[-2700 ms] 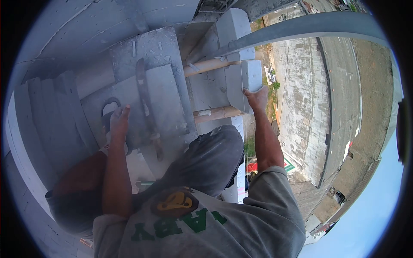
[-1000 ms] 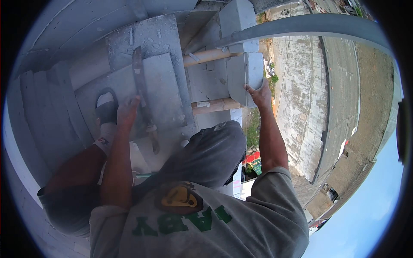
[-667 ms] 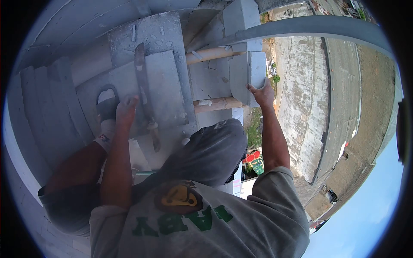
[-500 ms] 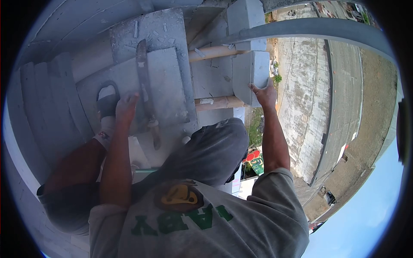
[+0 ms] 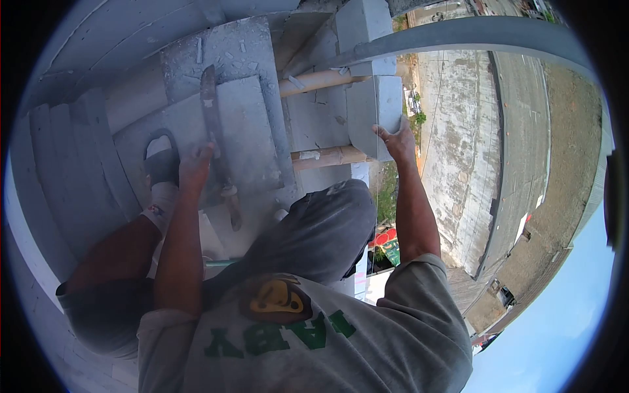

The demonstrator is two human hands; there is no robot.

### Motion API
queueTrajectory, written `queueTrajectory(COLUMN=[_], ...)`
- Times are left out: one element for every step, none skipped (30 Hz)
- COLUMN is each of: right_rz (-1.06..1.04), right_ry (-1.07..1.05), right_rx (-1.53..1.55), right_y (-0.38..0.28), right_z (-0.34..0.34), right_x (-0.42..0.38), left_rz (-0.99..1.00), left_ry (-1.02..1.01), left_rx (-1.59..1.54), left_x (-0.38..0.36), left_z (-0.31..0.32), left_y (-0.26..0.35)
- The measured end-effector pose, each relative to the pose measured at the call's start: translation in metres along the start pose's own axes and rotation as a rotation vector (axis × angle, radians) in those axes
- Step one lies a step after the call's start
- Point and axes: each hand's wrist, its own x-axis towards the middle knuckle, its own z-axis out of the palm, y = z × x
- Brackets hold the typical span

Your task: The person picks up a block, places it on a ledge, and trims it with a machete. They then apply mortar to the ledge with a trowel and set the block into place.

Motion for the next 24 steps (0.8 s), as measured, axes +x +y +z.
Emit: queueTrajectory(right_rz=[-0.027,-0.005,-0.041,-0.078,-0.05,0.027,0.108,0.108,0.146,0.18,0.215,0.255,0.257,0.259,0.302,0.372,0.442,0.485,0.522,0.56,0.603,0.603,0.6,0.598], right_ry=[0.007,0.029,0.005,-0.012,0.026,0.037,0.047,0.101,0.143,0.142,0.14,0.181,0.228,0.274,0.311,0.317,0.32,0.35,0.359,0.366,0.389,0.389,0.384,0.374], right_rx=[0.011,0.023,0.151,0.282,0.304,0.285,0.272,0.285,0.32,0.299,0.281,0.32,0.343,0.363,0.397,0.464,0.532,0.566,0.578,0.588,0.616,0.628,0.639,0.66], right_y=[0.007,0.017,0.033,0.037,0.043,0.034,0.033,0.049,0.055,0.057,0.062,0.073,0.085,0.096,0.106,0.114,0.122,0.126,0.128,0.131,0.135,0.138,0.14,0.143], right_z=[-0.001,0.003,0.012,0.009,0.006,-0.004,-0.012,-0.005,-0.011,-0.017,-0.022,-0.021,-0.016,-0.012,-0.01,-0.007,-0.003,0.002,0.005,0.01,0.018,0.026,0.034,0.041], right_x=[0.002,0.006,0.013,0.012,0.009,0.001,-0.007,-0.009,-0.016,-0.025,-0.035,-0.044,-0.052,-0.062,-0.072,-0.082,-0.094,-0.106,-0.117,-0.127,-0.136,-0.142,-0.147,-0.151], left_rz=[0.023,-0.254,-0.525,-0.483,-0.469,-0.45,-0.394,-0.412,-0.428,-0.411,-0.394,-0.371,-0.348,-0.292,-0.285,-0.282,-0.232,-0.206,-0.182,-0.137,-0.121,-0.112,-0.083,-0.074], left_ry=[-0.008,-0.044,-0.081,-0.092,-0.088,-0.086,-0.103,-0.129,-0.15,-0.169,-0.188,-0.121,-0.051,-0.062,-0.122,-0.183,-0.2,-0.246,-0.291,-0.31,-0.32,-0.333,-0.353,-0.375], left_rx=[0.006,-0.154,-0.309,-0.293,-0.278,-0.258,-0.23,-0.157,-0.081,-0.092,-0.1,-0.036,0.022,0.052,0.026,0.003,0.038,0.099,0.161,0.195,0.11,0.023,0.054,0.093], left_x=[0.004,0.008,0.013,0.016,0.017,0.02,0.025,0.03,0.036,0.039,0.041,0.046,0.054,0.059,0.062,0.067,0.074,0.082,0.089,0.096,0.101,0.106,0.112,0.114], left_z=[-0.005,-0.011,-0.017,-0.018,-0.019,-0.021,-0.024,-0.027,-0.035,-0.043,-0.052,-0.046,-0.041,-0.05,-0.056,-0.062,-0.068,-0.072,-0.074,-0.075,-0.076,-0.074,-0.073,-0.074], left_y=[0.01,0.022,0.032,0.034,0.034,0.034,0.034,0.035,0.041,0.054,0.067,0.054,0.04,0.049,0.062,0.073,0.079,0.083,0.086,0.09,0.094,0.103,0.11,0.121])
